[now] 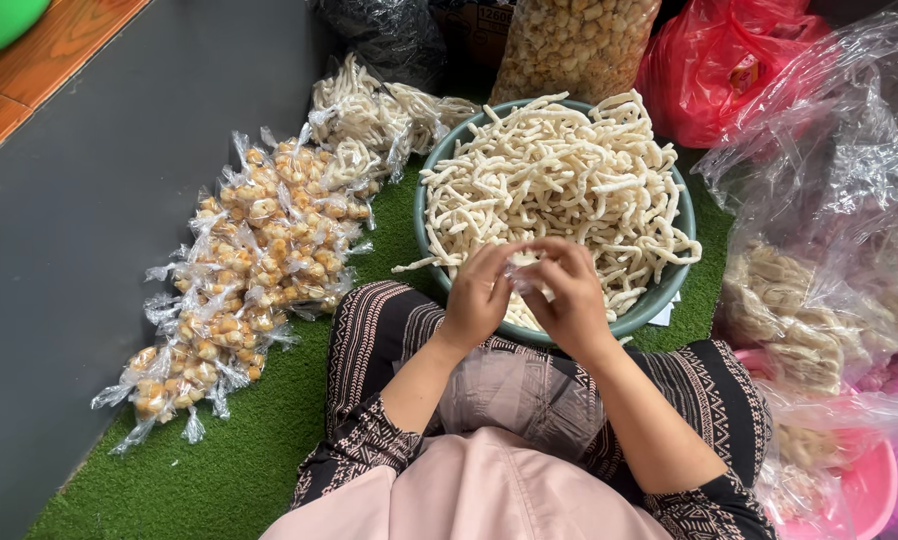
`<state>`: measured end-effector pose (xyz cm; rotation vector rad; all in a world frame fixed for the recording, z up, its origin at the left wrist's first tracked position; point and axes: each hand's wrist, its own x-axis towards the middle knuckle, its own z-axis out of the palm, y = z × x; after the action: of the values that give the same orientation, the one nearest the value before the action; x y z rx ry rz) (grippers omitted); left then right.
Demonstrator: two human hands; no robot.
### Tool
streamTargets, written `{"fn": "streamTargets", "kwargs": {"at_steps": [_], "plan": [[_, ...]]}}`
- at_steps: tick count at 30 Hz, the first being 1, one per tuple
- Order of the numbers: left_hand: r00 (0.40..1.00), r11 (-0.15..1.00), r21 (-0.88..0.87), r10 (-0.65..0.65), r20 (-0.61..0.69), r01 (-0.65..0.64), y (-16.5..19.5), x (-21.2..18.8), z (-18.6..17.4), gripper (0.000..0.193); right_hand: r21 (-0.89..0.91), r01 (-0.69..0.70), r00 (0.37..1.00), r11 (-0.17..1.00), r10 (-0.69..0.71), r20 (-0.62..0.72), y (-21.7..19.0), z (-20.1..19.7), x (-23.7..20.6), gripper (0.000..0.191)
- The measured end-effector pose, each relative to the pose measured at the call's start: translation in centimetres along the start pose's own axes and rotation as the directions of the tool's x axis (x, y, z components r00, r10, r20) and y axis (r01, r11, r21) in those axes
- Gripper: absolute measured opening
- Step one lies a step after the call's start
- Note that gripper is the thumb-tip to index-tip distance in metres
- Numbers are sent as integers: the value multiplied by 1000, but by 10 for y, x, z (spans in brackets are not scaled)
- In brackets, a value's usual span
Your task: The person sits on a green mat and repeatedly scoops white, worm-shaped snacks from a large green bowl into small clear plastic bags. They then tie the bags shut and place them aside. The process is repeated continuously throughout the clip.
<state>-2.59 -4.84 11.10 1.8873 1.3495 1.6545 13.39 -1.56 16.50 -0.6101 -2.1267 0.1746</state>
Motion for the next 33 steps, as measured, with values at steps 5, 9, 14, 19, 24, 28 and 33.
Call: {"fn": "streamTargets", "kwargs": {"at_steps": [5,9,14,19,24,28,33], "plan": [[997,978,-204,-58,-54,45,10,-5,6,31,488,-471,880,735,355,315,41,22,-22,6],[952,924,256,304,-46,-283,9,-5,5,42,609,-591,799,529,488,351,66,46,-43,7],[905,878,289,419,-77,-382,-1,-12,13,46,715,-656,686,240,586,432,77,49,-42,7],[946,973,122,222,-235,-198,-22,-20,29,46,630,-718,673,295,526,520,64,40,-37,26],[975,929,-349,-177,-136,120,-33,-22,32,41,645,-722,671,249,477,568,56,40,-25,31],[970,778,-606,-242,-39,170,-30,-17,31,42,567,-747,660,348,488,571,60,35,-19,32],[988,985,-98,136,-71,-143,-15,-13,27,36,280,-796,591,537,588,552,60,29,-19,24]]}}
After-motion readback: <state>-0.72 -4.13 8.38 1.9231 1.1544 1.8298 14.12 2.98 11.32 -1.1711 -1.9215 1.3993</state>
